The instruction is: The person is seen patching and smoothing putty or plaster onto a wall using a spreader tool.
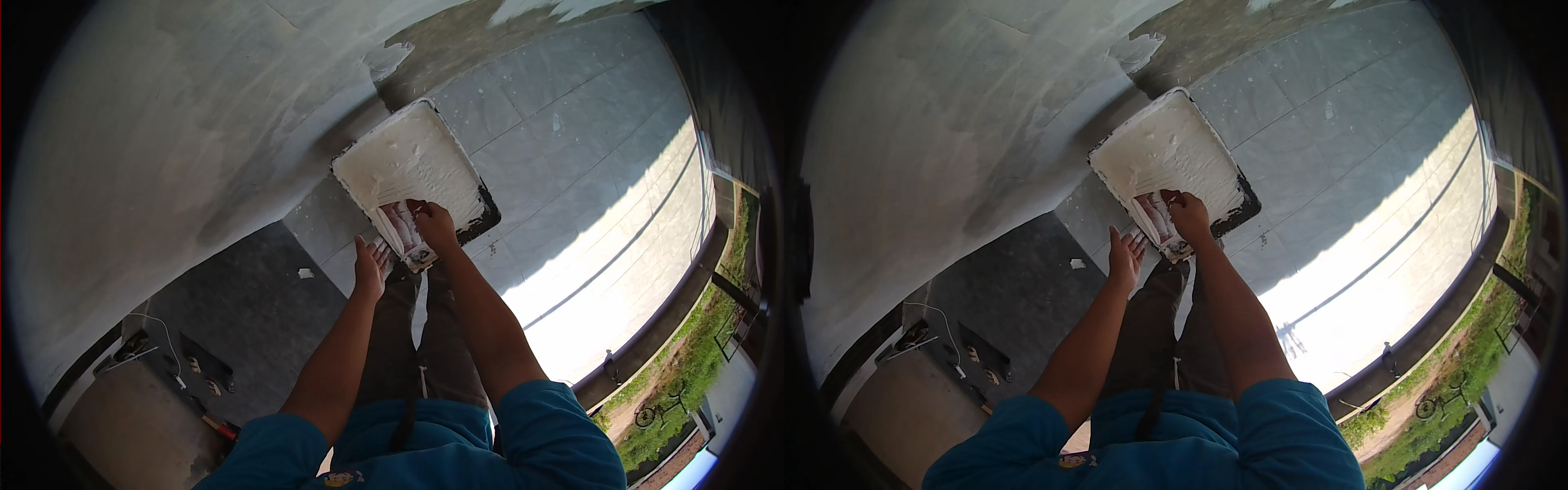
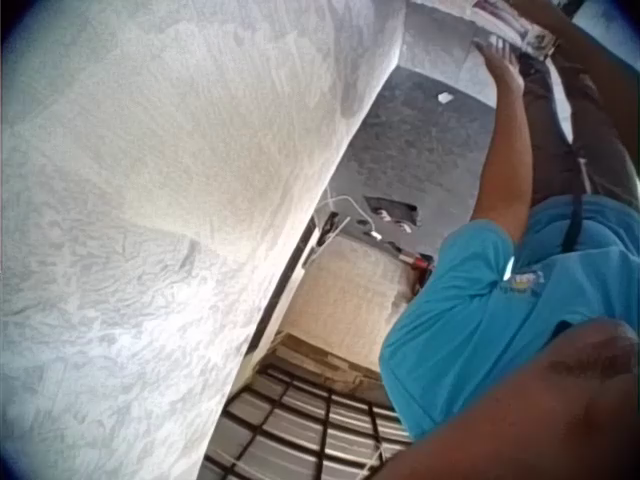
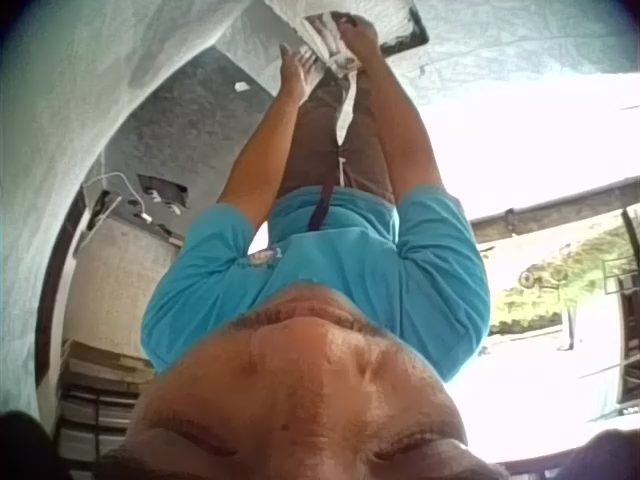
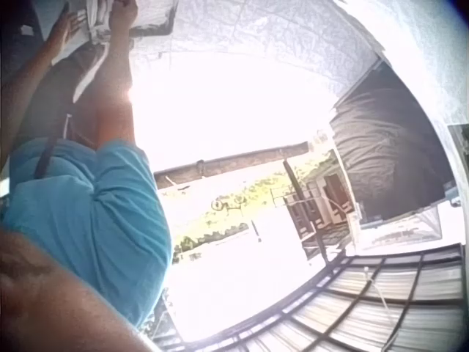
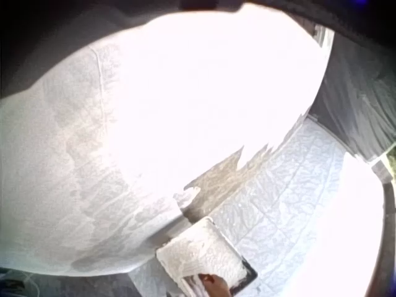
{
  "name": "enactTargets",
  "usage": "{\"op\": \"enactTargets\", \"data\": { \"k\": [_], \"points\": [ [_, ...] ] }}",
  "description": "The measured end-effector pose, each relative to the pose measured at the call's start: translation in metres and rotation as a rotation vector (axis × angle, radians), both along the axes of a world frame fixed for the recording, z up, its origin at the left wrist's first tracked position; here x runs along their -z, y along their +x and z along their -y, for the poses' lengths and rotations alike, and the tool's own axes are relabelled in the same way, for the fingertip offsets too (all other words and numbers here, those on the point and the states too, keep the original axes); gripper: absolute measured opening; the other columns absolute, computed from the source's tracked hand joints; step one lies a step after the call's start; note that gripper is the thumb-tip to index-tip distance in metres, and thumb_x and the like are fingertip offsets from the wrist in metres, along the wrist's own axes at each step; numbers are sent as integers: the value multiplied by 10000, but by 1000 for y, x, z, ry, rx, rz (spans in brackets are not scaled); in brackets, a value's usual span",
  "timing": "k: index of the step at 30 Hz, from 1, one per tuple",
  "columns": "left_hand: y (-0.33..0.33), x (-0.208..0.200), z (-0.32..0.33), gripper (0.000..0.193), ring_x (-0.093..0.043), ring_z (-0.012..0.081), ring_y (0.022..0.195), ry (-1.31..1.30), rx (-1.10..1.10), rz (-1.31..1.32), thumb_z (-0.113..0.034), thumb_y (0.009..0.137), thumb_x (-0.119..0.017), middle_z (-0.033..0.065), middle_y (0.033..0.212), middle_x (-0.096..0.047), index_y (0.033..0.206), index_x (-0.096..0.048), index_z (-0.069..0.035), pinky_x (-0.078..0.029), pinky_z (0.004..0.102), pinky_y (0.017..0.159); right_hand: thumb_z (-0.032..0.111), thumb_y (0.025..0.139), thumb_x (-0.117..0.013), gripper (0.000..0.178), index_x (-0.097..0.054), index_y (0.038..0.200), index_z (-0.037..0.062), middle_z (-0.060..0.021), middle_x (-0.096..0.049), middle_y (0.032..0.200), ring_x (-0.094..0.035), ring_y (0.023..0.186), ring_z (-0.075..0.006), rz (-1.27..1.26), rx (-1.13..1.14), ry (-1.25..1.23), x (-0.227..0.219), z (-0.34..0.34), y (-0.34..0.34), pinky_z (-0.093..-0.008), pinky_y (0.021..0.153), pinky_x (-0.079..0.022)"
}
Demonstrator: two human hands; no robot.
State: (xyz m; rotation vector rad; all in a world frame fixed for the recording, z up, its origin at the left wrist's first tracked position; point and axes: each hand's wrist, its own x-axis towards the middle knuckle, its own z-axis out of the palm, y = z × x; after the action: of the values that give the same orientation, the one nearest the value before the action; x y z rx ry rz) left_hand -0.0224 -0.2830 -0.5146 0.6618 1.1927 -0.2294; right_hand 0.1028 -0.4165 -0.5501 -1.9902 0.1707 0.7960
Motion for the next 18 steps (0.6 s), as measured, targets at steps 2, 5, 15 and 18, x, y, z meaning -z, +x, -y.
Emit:
{"op": "enactTargets", "data": {
  "k": [2, 5, 15, 18],
  "points": [
    [0, 0, -2, 987, -296, 290, 1436, -7, 9, 22, -756, 915, -260, 179, 1554, -297, 1500, -228, 40, -145, 398, 1177, 173, 787, -568, 311, -667, 1014, -15, -172, -686, 783, -676, 717, -274, -78, 61, 98, 1, 5, 7, -393, 681, -518],
    [3, 0, 2, 977, -341, 285, 1414, -21, -31, -2, -755, 915, -265, 184, 1525, -350, 1478, -283, 44, -174, 403, 1176, 187, 786, -572, 304, -663, 992, -16, -189, -686, 788, -676, 728, -315, -91, 95, 140, 4, 16, 14, -417, 693, -517],
    [-2, 0, -4, 976, -341, 294, 1415, -31, -34, 13, -739, 925, -271, 195, 1517, -359, 1479, -251, 63, -202, 407, 1170, 165, 854, -549, 214, -577, 978, -6, -285, -651, 923, -626, 918, -459, 185, -73, -150, -21, -1, -2, -508, 794, -487],
    [-5, 5, -5, 974, -342, 294, 1414, -44, -65, -3, -733, 927, -283, 196, 1520, -355, 1480, -242, 68, -201, 408, 1171, 171, 850, -550, 224, -592, 977, -9, -278, -657, 920, -626, 912, -462, 195, -41, -210, -17, -2, -5, -506, 799, -490]
  ]
}}
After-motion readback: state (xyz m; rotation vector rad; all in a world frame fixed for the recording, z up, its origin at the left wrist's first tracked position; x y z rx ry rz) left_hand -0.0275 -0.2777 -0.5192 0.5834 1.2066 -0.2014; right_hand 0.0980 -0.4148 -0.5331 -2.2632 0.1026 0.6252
